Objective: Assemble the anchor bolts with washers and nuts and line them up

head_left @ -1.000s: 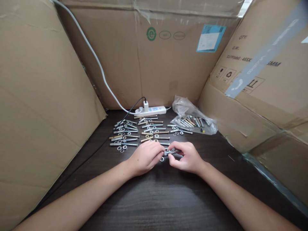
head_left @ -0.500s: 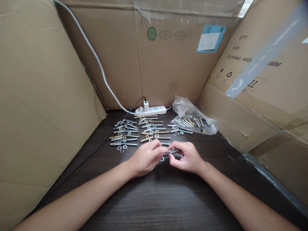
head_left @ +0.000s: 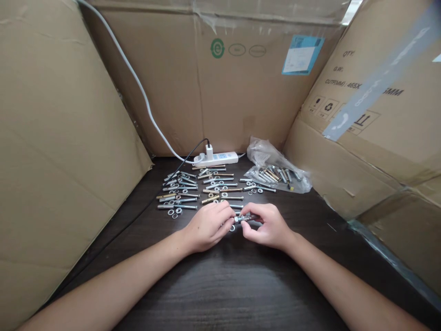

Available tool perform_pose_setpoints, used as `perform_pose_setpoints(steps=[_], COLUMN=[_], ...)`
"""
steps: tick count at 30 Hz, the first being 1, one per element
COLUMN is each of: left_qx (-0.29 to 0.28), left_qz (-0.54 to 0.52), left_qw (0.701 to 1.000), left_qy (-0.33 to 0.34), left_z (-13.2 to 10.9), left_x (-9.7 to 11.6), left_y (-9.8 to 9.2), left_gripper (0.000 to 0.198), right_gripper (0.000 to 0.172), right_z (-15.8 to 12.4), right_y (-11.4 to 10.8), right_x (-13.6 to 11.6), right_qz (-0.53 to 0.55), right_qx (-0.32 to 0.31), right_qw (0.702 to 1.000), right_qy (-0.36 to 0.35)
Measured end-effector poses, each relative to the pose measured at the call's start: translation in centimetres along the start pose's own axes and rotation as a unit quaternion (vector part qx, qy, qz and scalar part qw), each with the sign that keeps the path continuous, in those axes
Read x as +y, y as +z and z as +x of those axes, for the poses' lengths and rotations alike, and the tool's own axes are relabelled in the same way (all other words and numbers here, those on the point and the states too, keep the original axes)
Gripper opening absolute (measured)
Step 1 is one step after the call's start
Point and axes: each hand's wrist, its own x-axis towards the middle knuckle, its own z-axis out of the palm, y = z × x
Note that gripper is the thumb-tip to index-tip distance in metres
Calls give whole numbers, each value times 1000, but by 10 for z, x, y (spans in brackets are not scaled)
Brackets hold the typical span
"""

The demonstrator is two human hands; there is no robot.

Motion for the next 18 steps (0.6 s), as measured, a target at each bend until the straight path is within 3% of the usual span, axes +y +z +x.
perform_pose_setpoints(steps=[6,18], left_qx=[67,35], left_qz=[-41,-18], left_qw=[996,999], left_qy=[33,2], left_z=[-4,-1], left_x=[-1,1], left_y=[2,0], left_gripper=[16,16], right_gripper=[9,8], right_z=[0,0], right_y=[0,0], right_x=[-1,0], right_qz=[6,1], right_qx=[-3,-4], right_qw=[1000,1000], right_qy=[8,6])
